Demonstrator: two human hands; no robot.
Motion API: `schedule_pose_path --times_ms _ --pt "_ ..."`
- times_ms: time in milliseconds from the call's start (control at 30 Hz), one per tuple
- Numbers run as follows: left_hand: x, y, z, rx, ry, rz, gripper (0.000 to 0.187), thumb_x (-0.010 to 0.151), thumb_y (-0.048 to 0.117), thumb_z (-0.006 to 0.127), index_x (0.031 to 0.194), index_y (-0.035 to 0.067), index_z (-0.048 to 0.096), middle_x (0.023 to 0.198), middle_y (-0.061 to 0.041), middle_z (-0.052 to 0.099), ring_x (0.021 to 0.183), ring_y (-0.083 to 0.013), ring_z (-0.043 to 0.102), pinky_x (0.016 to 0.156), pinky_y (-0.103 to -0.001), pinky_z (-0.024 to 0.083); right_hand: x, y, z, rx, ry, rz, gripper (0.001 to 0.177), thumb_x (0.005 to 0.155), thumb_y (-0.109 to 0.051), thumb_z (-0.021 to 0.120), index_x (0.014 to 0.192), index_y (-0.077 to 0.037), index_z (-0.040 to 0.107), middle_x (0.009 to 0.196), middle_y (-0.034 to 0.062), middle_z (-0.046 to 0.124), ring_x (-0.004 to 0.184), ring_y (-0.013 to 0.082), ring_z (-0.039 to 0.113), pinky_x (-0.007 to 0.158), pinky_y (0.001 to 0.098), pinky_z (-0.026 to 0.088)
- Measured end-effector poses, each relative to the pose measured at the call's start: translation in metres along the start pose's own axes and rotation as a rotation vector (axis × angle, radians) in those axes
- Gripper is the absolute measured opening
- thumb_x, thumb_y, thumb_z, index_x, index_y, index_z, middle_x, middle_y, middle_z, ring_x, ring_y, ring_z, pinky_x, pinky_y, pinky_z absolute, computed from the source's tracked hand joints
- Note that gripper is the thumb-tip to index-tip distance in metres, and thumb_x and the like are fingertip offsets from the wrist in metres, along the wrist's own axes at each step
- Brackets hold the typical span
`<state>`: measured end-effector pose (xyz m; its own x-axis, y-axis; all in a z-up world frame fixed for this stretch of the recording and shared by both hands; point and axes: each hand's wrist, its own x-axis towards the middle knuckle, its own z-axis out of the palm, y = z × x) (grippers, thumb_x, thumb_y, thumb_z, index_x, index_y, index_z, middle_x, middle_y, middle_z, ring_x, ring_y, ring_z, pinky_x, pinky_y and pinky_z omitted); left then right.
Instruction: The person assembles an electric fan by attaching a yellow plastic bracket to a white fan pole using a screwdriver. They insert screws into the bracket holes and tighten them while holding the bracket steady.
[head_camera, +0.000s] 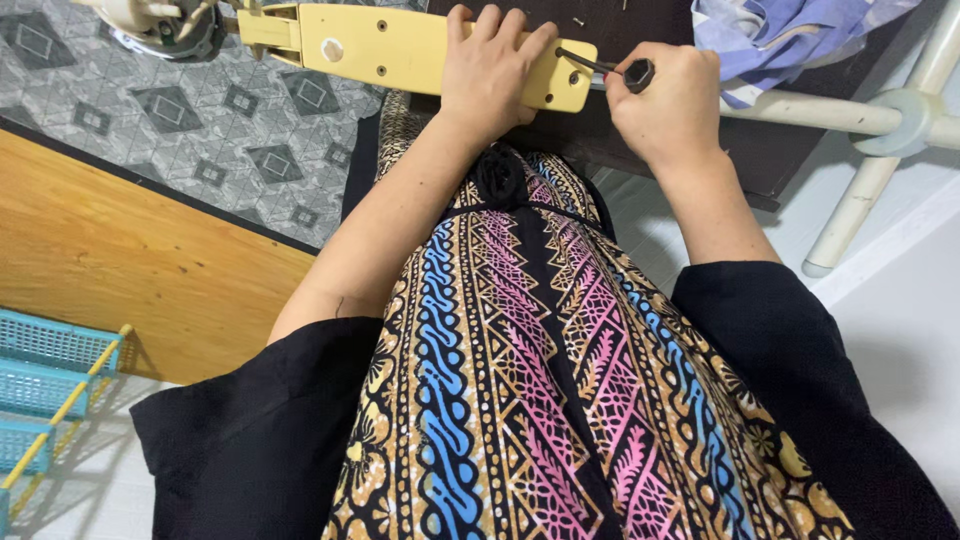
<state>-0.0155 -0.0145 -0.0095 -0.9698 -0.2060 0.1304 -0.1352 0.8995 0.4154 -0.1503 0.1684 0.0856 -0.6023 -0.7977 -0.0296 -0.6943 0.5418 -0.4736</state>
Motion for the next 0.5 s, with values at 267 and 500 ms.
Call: schedule_pose_path --times_ms 267,500 --pt "0.0 0.0005 -0.001 0.026 -0.022 -0.011 0.093 0.049 0.033 0.092 0.136 0.025 0.058 0.115 -0.004 0.059 0.113 -0.0294 0.053 0.101 -0.057 0.032 0.0041 -0.0035 -0.0024 0.009 -0.006 -0.024 0.007 0.085 -0.008 0.077 0.081 -0.002 0.078 0.071 0.0144 0.07 0.064 0.0303 0.07 0.069 0.0373 0.057" --pt "-0.0022 0.0017 0.0016 0.042 0.016 -0.007 0.092 0.052 0.033 0.092 0.137 0.024 0.058 0.117 -0.004 0.058 0.121 -0.0276 0.051 0.102 -0.056 0.032 0.006 -0.0046 -0.0044 0.05 -0.038 0.025 0.005 0.087 -0.006 0.076 0.087 -0.002 0.078 0.07 0.0139 0.069 0.061 0.0273 0.07 0.065 0.0356 0.056"
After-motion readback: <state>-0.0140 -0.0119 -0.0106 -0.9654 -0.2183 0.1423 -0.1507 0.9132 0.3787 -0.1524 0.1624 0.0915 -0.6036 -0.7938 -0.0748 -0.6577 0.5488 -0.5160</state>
